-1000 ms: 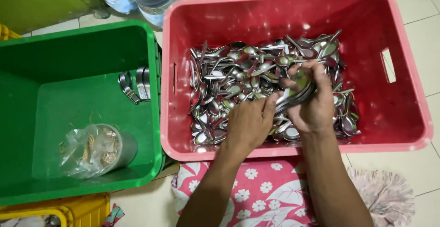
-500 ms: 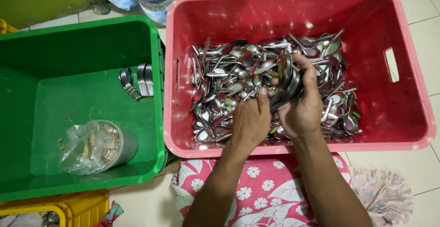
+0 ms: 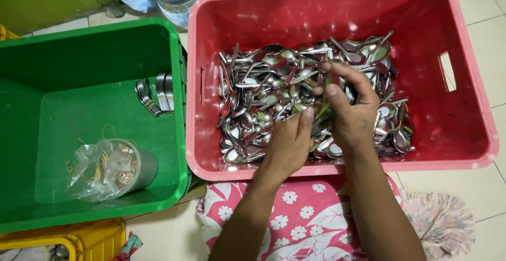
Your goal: The person gathers spoons from a pink bin, aligns them into small stacks, and secures each stack with a rubber band. Bundled spoon sets are placed into a green bin. The person repeats this process continuously.
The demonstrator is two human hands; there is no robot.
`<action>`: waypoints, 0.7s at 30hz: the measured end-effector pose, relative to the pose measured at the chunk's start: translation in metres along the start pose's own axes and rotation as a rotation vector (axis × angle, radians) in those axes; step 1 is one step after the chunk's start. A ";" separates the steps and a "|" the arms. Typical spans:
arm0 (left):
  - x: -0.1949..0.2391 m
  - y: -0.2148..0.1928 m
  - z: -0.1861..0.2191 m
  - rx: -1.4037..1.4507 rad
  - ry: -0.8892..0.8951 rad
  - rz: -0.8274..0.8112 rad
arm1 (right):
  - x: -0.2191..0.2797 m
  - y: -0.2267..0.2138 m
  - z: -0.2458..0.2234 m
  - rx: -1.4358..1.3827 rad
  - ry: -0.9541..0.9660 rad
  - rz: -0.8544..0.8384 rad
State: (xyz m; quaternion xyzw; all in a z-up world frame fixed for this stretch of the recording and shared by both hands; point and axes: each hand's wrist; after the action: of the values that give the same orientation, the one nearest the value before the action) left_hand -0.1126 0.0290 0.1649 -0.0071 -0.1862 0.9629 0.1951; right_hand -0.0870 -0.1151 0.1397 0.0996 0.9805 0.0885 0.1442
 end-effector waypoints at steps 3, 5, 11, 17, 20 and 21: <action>0.006 -0.001 0.012 0.256 -0.029 0.085 | 0.000 0.000 0.001 -0.145 0.060 0.082; 0.006 -0.002 0.014 0.421 -0.036 0.102 | -0.002 0.000 0.001 -0.251 0.092 0.196; -0.010 0.036 -0.037 0.748 -0.027 0.124 | 0.001 0.003 -0.002 -0.307 0.206 0.272; -0.004 0.047 -0.033 0.295 0.163 0.418 | 0.006 0.018 -0.014 -0.373 0.270 0.280; -0.005 0.050 -0.028 0.309 0.341 0.492 | 0.008 0.011 -0.010 -0.401 0.299 0.328; -0.003 0.048 -0.023 0.307 0.341 0.495 | 0.006 0.009 -0.006 -0.403 0.300 0.326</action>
State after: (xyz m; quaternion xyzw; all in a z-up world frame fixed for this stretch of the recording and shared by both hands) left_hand -0.1257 -0.0049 0.1261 -0.1833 0.0038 0.9829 -0.0174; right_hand -0.0934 -0.1060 0.1457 0.2107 0.9248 0.3169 -0.0015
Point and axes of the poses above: each hand's wrist, its own x-axis away from the middle knuckle, its own y-axis out of the palm, z = x × y, and after that the axes turned 7 degrees about y, right-handed
